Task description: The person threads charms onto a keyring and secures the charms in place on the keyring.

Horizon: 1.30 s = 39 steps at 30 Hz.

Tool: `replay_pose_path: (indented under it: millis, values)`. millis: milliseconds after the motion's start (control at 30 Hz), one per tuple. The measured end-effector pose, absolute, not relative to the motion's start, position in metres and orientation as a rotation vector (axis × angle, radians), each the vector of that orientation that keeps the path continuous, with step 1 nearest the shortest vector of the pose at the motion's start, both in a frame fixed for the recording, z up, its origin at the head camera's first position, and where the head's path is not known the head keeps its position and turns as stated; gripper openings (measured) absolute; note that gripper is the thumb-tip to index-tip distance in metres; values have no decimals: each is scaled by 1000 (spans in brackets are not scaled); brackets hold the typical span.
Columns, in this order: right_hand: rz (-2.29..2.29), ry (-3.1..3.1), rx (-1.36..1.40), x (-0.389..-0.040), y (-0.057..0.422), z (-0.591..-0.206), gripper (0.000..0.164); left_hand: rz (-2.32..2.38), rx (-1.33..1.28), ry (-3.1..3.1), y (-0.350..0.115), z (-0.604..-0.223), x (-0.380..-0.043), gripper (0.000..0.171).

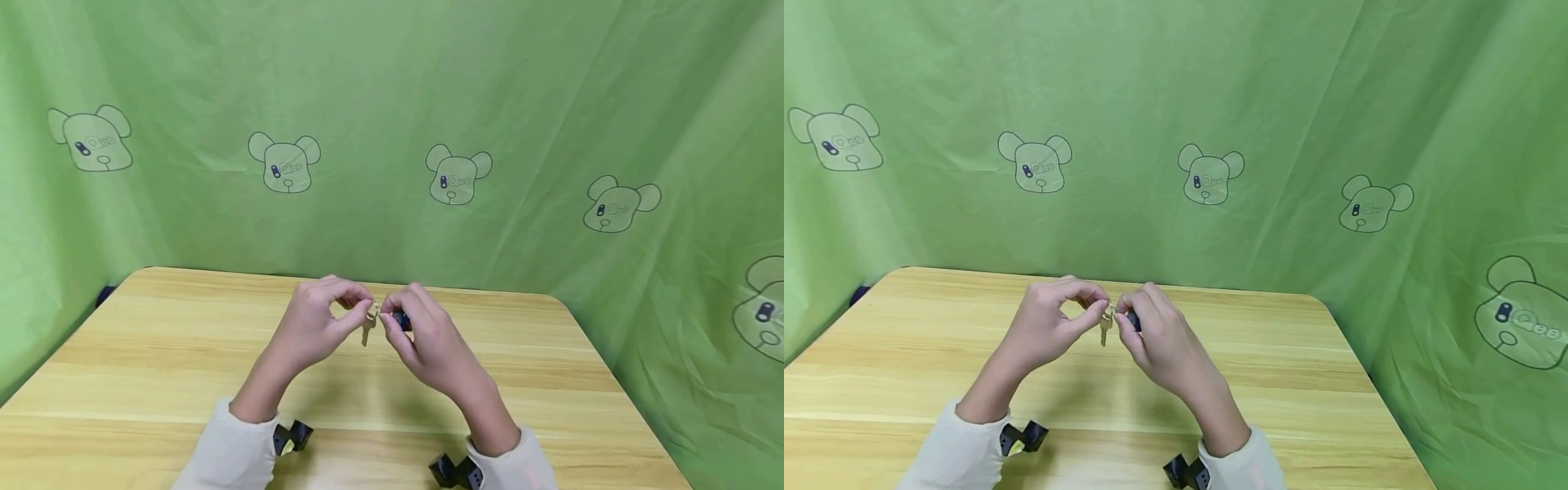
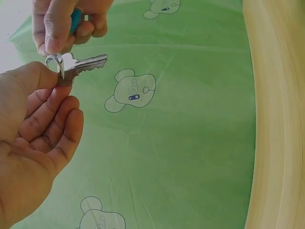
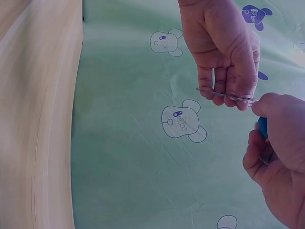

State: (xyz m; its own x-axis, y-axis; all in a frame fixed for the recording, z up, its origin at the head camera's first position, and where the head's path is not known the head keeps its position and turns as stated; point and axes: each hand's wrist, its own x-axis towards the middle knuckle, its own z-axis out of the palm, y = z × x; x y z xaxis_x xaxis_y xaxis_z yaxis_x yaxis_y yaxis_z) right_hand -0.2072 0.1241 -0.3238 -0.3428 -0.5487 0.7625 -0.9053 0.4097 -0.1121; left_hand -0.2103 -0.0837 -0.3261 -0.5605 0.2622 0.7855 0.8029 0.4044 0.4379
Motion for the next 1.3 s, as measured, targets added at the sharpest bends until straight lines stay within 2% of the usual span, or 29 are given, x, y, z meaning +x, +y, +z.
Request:
replay_pose_path:
  millis: [200,333,800,1300]
  values:
    - [781,-2033,1209,-205,123,-323,2,-1149,-862,-2009,-82,-325,-210,8]
    - [776,-2010,1187,-205,122,-323,8,-1181,-812,-2008,-80,-325,-209,8]
    - [905,-2025,1075,-209,118,-329,7,-1226,-629,-2036,-73,-326,-205,6]
    - [878,-2035,1054,-208,117,-331,9,-1503,-415,-2087,-62,-327,-201,6]
